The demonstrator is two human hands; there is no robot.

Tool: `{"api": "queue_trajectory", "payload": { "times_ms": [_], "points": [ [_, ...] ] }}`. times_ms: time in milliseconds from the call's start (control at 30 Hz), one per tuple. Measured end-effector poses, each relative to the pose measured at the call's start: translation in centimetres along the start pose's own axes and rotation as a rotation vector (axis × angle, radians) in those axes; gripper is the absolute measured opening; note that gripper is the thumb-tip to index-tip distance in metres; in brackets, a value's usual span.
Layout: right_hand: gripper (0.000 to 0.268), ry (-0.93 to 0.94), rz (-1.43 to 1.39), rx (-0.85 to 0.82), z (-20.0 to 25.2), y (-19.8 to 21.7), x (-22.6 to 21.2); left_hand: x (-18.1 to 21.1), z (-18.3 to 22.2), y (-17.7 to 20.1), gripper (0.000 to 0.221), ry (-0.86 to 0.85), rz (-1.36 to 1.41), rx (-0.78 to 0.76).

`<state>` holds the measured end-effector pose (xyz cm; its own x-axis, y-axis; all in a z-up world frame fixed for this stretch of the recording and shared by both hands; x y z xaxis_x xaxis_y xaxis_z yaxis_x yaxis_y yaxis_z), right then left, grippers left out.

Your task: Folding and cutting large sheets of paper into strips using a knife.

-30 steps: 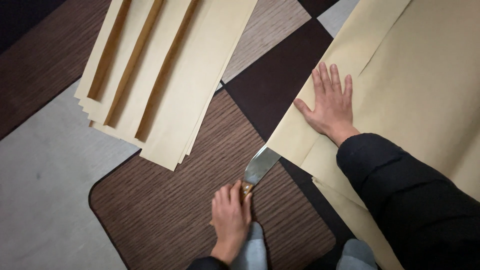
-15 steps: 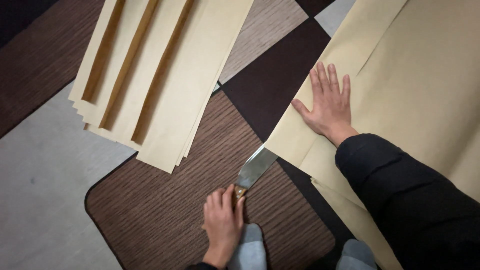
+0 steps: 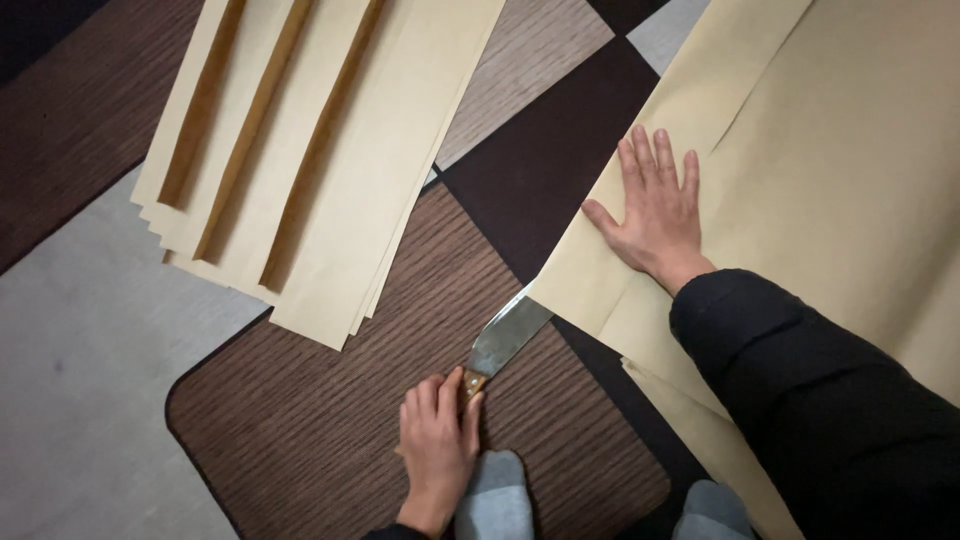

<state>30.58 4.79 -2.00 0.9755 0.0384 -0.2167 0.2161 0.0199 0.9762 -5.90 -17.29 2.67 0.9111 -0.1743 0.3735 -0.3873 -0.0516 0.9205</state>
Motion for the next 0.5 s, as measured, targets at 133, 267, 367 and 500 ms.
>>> {"api": "queue_trajectory", "payload": {
  "times_ms": [133,267,367,500],
  "points": [
    [0.104,-0.005,-0.001,-0.011,-0.1,-0.1,0.0,0.8,-1.1,-0.3,0.049,-0.014,0.012,0.005],
    [0.105,-0.003,0.013,-0.019,-0.1,-0.2,0.1,2.0,-2.9,-0.8,0.045,-0.046,0.013,-0.007],
    [0.106,-0.002,0.020,-0.019,-0.2,-0.4,0.3,0.8,-1.9,-0.6,0.048,-0.027,0.018,-0.001],
    [0.106,-0.003,0.007,-0.018,-0.1,-0.3,0.3,-0.4,-0.6,0.1,0.049,0.003,0.026,-0.035]
  ]
}}
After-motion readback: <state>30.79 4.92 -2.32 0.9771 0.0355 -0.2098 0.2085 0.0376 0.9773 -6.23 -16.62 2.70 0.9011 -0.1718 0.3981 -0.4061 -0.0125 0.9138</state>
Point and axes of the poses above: each hand's wrist, its own z-axis away from the middle knuckle, its own y-axis out of the back of the hand, x = y × z, the point moved 1 cm from there along -z, towards the middle knuckle, and after that the axes turned 1 degree about -y, right-handed, at the moved point
